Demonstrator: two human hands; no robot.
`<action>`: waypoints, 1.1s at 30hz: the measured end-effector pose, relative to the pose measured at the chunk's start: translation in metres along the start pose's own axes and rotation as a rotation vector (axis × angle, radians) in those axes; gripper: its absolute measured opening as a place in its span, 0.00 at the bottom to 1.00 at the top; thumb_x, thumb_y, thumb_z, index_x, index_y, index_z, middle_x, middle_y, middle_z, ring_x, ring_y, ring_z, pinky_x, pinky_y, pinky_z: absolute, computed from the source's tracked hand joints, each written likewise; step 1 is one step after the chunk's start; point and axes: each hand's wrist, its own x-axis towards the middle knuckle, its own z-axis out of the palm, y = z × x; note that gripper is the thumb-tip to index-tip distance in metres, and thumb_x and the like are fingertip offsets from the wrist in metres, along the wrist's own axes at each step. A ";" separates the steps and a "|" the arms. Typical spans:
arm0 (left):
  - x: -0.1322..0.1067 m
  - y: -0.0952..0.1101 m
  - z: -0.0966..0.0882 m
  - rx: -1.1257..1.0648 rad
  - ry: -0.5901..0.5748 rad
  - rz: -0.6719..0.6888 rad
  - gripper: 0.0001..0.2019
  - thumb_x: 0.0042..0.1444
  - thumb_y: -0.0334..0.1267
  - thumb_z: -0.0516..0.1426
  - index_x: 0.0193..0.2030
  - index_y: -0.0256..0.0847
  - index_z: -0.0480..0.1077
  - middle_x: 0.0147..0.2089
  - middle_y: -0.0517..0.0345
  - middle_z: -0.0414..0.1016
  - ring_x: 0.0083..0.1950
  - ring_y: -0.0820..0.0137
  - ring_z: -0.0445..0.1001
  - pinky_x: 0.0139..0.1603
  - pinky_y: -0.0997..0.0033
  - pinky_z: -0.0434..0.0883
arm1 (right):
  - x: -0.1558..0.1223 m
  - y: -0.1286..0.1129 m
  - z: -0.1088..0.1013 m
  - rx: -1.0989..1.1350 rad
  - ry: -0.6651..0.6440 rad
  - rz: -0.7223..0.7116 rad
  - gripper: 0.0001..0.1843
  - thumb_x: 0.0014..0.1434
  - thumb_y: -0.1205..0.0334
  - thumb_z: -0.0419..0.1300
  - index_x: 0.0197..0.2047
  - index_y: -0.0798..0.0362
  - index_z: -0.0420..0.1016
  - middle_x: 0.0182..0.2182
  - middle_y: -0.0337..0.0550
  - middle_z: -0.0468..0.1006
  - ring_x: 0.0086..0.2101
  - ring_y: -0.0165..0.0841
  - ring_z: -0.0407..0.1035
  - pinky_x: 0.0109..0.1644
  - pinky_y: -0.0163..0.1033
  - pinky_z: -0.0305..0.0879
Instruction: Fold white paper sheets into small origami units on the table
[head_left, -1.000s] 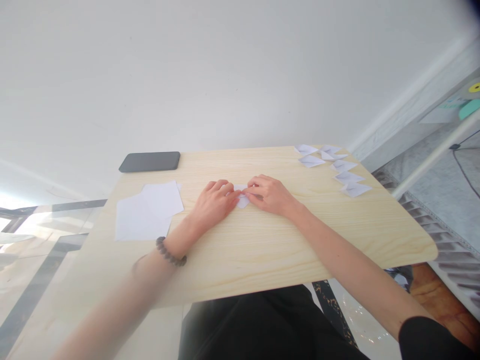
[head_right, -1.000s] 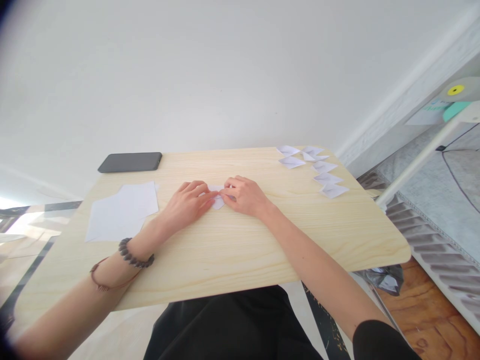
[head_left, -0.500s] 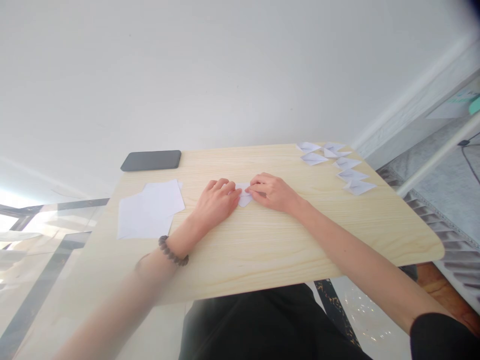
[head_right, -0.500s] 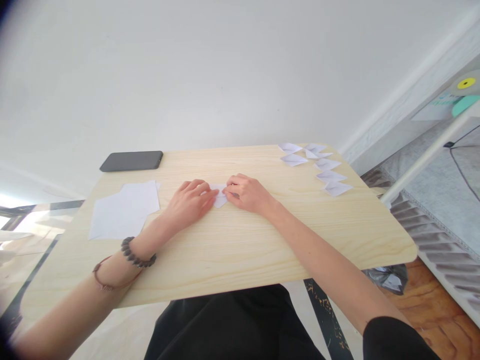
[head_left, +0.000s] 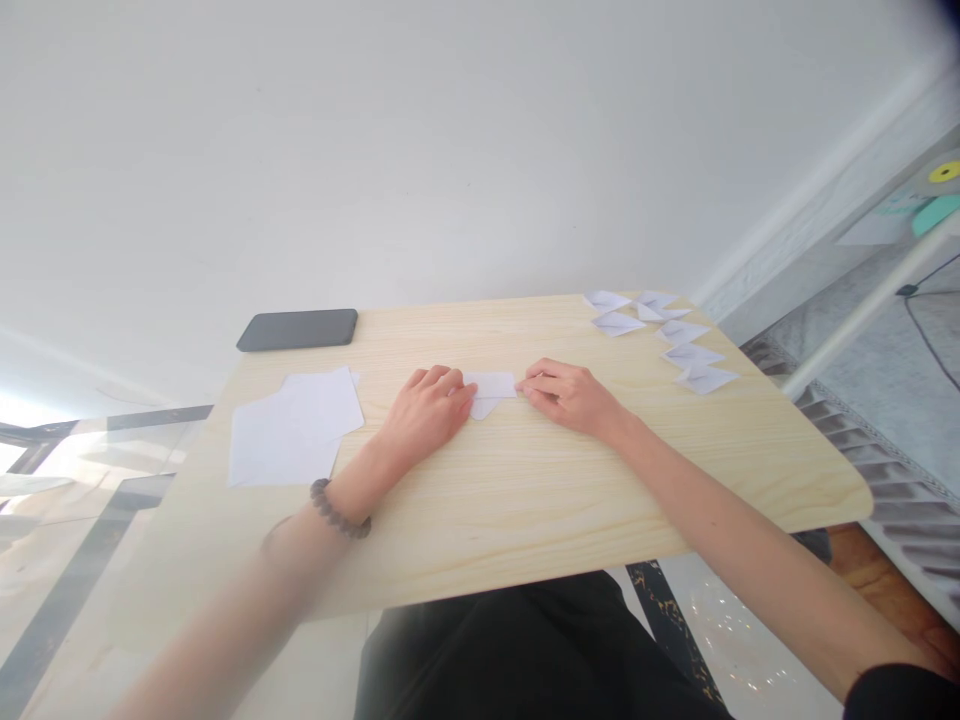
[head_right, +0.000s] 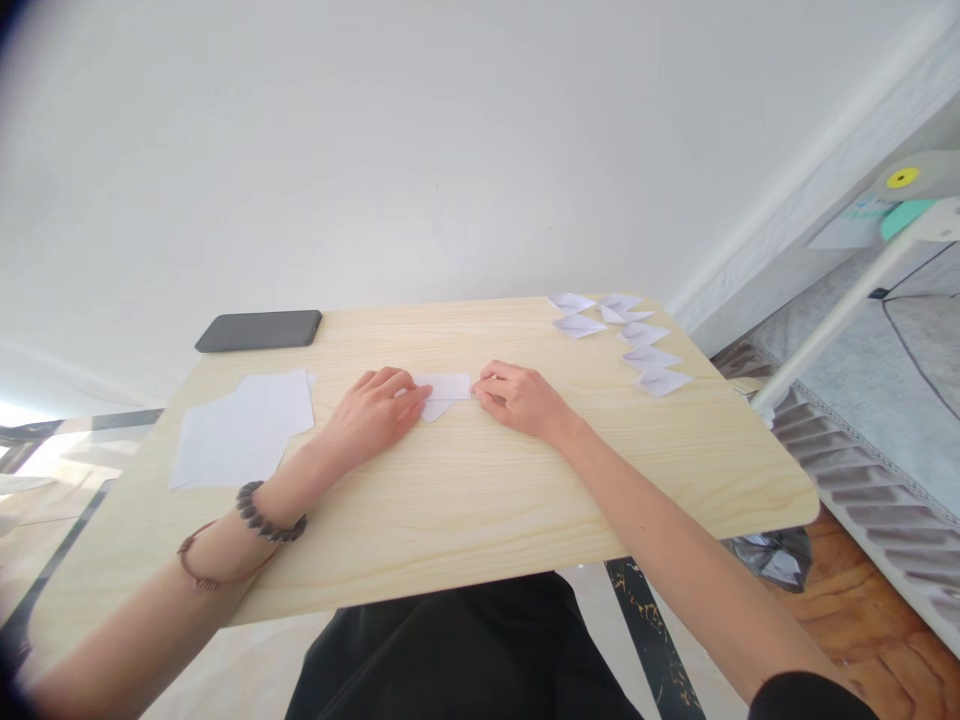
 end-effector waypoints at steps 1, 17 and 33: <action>0.000 0.000 0.000 -0.015 0.007 -0.002 0.12 0.60 0.35 0.47 0.45 0.41 0.70 0.38 0.51 0.69 0.43 0.64 0.66 0.41 0.65 0.62 | -0.001 0.001 0.000 -0.005 0.009 0.009 0.14 0.59 0.64 0.49 0.32 0.53 0.76 0.36 0.43 0.74 0.29 0.28 0.67 0.35 0.35 0.63; -0.005 -0.015 0.011 -0.228 0.047 -0.324 0.19 0.56 0.46 0.52 0.52 0.41 0.65 0.51 0.48 0.64 0.52 0.57 0.60 0.49 0.54 0.60 | 0.049 -0.009 0.020 -0.035 -0.132 0.245 0.18 0.53 0.48 0.56 0.45 0.46 0.68 0.45 0.40 0.67 0.41 0.33 0.67 0.38 0.38 0.62; -0.002 -0.016 0.006 -0.661 0.046 -0.437 0.14 0.50 0.39 0.56 0.44 0.42 0.62 0.44 0.56 0.70 0.44 0.65 0.69 0.44 0.63 0.65 | 0.044 -0.018 0.027 0.449 -0.002 0.333 0.19 0.49 0.57 0.60 0.46 0.50 0.67 0.36 0.40 0.72 0.29 0.28 0.64 0.36 0.37 0.62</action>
